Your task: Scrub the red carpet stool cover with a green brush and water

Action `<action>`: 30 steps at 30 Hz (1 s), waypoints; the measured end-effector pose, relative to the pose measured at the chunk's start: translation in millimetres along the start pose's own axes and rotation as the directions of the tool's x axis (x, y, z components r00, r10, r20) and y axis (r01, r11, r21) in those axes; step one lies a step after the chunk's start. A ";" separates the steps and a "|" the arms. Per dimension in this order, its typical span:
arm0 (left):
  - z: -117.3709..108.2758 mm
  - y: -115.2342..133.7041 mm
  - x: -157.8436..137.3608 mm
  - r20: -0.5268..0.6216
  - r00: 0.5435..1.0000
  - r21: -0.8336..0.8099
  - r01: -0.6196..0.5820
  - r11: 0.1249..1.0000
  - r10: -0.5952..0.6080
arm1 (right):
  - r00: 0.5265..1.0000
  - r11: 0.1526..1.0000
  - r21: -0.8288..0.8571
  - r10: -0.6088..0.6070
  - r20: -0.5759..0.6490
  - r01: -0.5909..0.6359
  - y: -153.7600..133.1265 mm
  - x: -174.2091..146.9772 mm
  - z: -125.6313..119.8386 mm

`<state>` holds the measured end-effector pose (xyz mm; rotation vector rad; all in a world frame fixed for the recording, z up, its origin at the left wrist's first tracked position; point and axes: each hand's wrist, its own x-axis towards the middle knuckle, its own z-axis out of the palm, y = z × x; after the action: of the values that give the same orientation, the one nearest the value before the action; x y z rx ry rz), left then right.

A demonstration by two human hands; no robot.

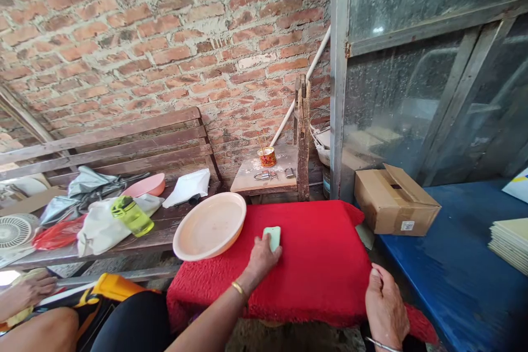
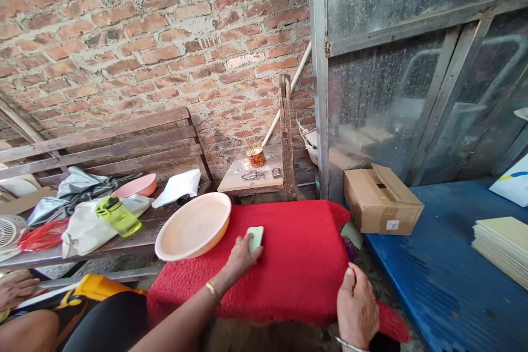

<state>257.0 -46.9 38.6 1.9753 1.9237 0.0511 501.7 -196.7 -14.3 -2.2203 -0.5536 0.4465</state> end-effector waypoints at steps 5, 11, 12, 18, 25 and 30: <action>46.6 105.0 -44.2 0.184 0.911 -0.204 -0.331 0.921 0.368 | 1.000 1.000 -0.007 -0.018 -0.020 0.018 6.0 2.3 2.6; 50.8 133.1 -51.4 0.267 0.855 -0.359 -0.339 0.869 0.444 | 1.000 1.000 -0.021 -0.007 -0.003 0.007 1.7 -0.4 0.3; 44.6 116.8 -45.1 0.234 0.883 -0.339 -0.319 0.885 0.408 | 1.000 1.000 -0.017 0.002 -0.005 -0.002 0.1 -1.2 -0.1; -8.7 -14.7 -6.1 -0.018 0.999 -0.141 -0.049 0.989 0.047 | 1.000 1.000 0.000 0.016 -0.011 -0.016 -5.3 -3.6 0.2; 25.0 2.2 -24.0 -0.022 0.989 -0.020 -0.148 0.989 0.147 | 0.998 0.999 0.037 0.011 -0.060 -0.009 -1.3 -2.7 0.1; 55.9 83.7 -76.4 0.195 0.858 -0.151 -0.453 0.879 0.476 | 0.998 0.995 0.097 0.013 -0.057 -0.007 7.0 5.2 -0.6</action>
<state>348.3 -133.7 29.3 2.2238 1.2443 0.0466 508.1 -198.5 -20.0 -2.1374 -0.4805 0.4047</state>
